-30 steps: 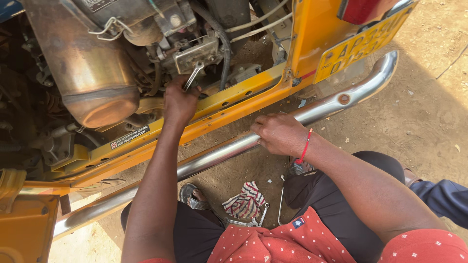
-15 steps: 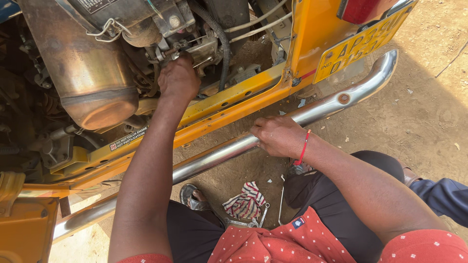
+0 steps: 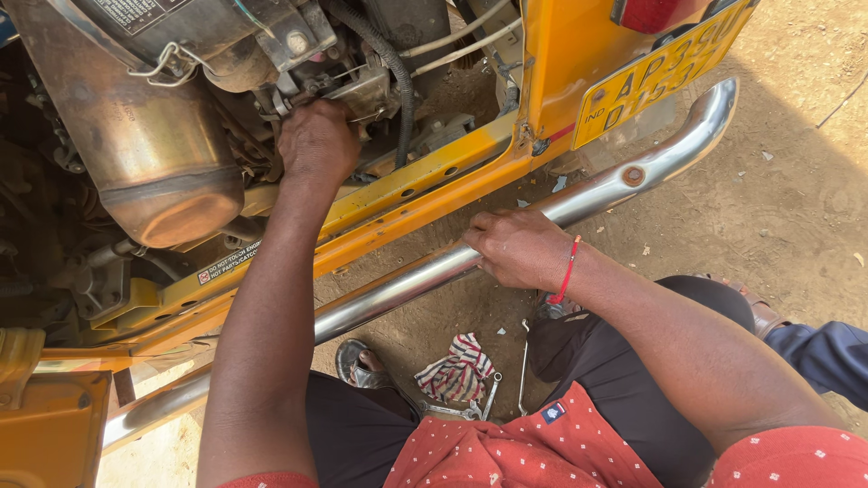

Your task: The person works on a vehicle engine by using a wrench to tighten bolts, manipulating small components with their hands, and closing the yellow metal engine cover.

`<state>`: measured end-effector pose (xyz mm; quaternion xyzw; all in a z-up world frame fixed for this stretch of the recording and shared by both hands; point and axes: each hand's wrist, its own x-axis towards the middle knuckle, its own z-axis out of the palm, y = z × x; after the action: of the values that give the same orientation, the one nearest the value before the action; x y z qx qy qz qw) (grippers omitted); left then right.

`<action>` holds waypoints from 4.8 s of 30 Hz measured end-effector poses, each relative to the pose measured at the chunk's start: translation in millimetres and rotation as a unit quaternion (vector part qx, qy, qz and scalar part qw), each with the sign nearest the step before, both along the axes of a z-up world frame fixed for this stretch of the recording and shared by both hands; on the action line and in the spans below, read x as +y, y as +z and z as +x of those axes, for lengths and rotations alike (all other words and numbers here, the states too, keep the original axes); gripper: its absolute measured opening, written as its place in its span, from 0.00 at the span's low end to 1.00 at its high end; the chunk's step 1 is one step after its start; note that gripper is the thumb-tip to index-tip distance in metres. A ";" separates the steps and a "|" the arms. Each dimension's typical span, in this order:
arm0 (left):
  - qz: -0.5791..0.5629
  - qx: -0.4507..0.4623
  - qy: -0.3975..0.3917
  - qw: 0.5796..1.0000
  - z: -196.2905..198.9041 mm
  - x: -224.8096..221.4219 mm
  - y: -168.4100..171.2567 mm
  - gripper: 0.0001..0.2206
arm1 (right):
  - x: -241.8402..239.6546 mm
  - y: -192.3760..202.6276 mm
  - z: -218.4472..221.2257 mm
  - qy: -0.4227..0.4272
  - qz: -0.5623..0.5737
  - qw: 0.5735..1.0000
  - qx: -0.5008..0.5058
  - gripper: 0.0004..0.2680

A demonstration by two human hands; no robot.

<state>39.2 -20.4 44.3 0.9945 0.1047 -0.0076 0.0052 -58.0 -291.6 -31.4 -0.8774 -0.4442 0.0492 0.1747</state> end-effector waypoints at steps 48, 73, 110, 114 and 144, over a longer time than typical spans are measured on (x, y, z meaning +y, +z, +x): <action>-0.720 -0.266 0.032 0.640 -33.5 47.9 -103.0 0.04 | 0.5 -4.1 -2.3 -0.004 -0.042 0.999 -0.009 0.11; -0.380 -0.252 0.002 0.890 -48.1 15.9 -75.9 0.10 | -7.5 -15.5 -6.0 -0.003 -0.040 0.999 -0.005 0.14; -0.237 -0.121 0.015 0.964 -12.0 10.0 -94.5 0.08 | 2.3 -18.3 -0.3 -0.014 -0.052 0.998 -0.039 0.13; -0.198 -0.177 0.015 0.964 -11.7 12.2 -99.0 0.06 | 5.7 -16.8 1.2 -0.016 -0.062 0.998 -0.029 0.14; 0.096 -0.419 -0.307 0.849 45.1 -52.7 -84.0 0.13 | -5.8 -5.1 -0.2 0.008 -0.078 0.997 0.014 0.17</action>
<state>84.4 -73.1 -39.7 0.8798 -0.2184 0.4192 -0.0499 -58.3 -297.4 -36.5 -0.8838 -0.4439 0.0972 0.1114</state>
